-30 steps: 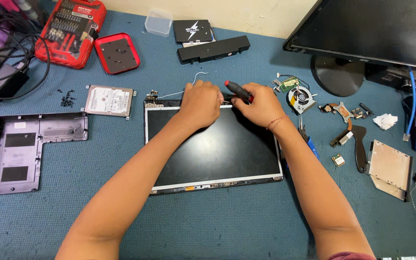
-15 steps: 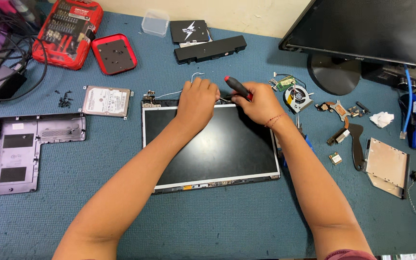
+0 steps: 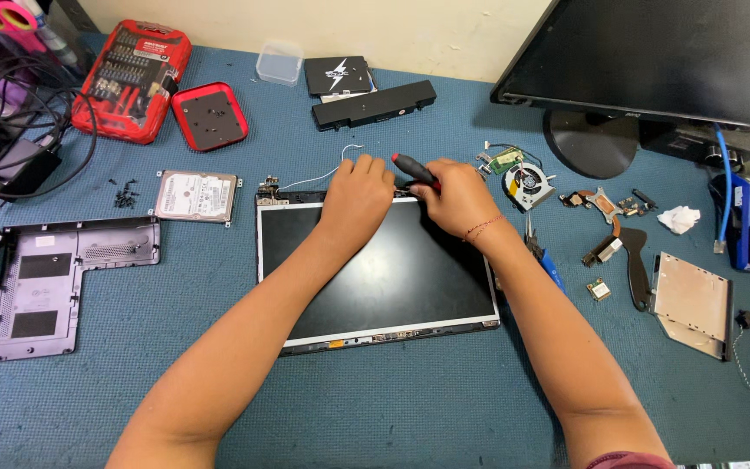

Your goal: The person uses a screwdriver to remove screws from a laptop screen assembly and places them on the workbench. They handle the screen and various small components while working at a cluttered repair desk.

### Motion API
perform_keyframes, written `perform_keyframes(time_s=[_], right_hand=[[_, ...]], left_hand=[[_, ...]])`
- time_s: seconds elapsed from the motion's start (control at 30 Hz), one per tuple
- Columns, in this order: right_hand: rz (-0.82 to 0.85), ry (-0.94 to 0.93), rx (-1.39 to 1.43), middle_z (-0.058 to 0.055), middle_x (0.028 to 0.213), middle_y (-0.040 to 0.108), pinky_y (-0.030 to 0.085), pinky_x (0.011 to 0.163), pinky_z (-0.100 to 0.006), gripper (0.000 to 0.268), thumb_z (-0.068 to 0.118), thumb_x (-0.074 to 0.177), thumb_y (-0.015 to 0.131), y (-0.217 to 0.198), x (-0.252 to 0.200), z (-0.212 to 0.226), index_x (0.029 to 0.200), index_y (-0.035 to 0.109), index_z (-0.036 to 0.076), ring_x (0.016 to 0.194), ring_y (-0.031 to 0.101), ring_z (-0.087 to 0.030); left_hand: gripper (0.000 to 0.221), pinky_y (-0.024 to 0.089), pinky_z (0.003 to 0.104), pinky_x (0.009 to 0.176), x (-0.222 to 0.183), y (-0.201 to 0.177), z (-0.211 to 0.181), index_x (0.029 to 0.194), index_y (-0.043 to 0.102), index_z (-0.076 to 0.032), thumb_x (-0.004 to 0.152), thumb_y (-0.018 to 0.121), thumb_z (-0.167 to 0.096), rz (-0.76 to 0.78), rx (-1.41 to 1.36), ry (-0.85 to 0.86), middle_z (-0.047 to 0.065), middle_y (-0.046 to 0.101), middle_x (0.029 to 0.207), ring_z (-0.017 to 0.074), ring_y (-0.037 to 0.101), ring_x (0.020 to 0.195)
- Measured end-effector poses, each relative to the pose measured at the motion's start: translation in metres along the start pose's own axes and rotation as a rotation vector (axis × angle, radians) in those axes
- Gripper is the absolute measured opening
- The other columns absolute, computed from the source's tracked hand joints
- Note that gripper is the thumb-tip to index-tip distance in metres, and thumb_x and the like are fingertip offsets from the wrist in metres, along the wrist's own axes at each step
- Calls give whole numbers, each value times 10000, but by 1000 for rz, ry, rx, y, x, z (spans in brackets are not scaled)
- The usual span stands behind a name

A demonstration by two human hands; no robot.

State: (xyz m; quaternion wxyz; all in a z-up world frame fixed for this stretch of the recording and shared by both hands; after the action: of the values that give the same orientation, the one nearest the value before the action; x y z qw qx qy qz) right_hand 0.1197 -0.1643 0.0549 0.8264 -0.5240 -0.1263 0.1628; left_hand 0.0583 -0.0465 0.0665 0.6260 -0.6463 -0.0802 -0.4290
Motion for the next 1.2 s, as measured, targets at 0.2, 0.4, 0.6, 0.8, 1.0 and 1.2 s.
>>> perform_keyframes(time_s=[0.2, 0.4, 0.6, 0.8, 1.0, 1.2], right_hand=[[-59, -77, 73, -102, 802, 670, 561, 772, -424, 133, 226, 920, 776, -1, 1, 1, 913, 709, 112, 823, 692, -348], [9, -44, 91, -126, 795, 674, 558, 782, -439, 146, 226, 906, 781, -7, -2, 11, 895, 719, 95, 823, 690, -365], [89, 14, 25, -138, 820, 687, 566, 798, -451, 151, 235, 908, 756, -8, -5, 14, 921, 743, 85, 850, 700, -366], [116, 18, 22, -153, 829, 673, 561, 776, -474, 188, 252, 921, 726, -4, -4, 10, 938, 717, 65, 857, 694, -394], [102, 26, 129, -125, 798, 676, 557, 759, -422, 181, 243, 868, 771, -10, -6, 9, 907, 740, 69, 809, 686, -330], [0, 63, 215, -142, 753, 669, 543, 728, -424, 287, 350, 870, 789, -35, -11, 10, 896, 751, 67, 775, 672, -329]], left_hand=[[224, 406, 366, 653, 2, -3, -1, 854, 637, -69, 908, 740, -261, 43, 70, -12, 61, 511, 775, 238, 549, 775], [205, 421, 363, 652, -4, 8, 0, 845, 607, -78, 954, 663, -243, 28, 62, -30, 55, 504, 746, 236, 566, 736], [137, 457, 341, 642, -6, 20, 5, 826, 621, -132, 945, 623, -202, 30, 1, -36, 23, 550, 722, 209, 606, 720], [116, 441, 349, 648, -9, 28, 2, 843, 652, -123, 933, 636, -195, 31, -3, -2, 35, 555, 750, 223, 599, 748], [190, 461, 400, 734, -5, 20, 14, 938, 697, -99, 945, 649, -283, 242, -213, -61, 70, 637, 828, 269, 636, 833], [139, 503, 476, 879, 9, -23, 34, 1027, 742, -97, 913, 699, -164, 635, -511, -139, 124, 734, 960, 358, 675, 987]])
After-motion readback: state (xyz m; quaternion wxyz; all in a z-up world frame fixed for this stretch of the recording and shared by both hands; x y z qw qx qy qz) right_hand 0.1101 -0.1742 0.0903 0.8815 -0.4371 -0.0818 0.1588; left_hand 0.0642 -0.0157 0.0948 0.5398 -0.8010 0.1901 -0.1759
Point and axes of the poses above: each hand's wrist, its own x-axis towards the middle knuckle, its own y-axis out of the palm, z = x × y, the point moved 10 cm from there along x, towards the middle knuckle
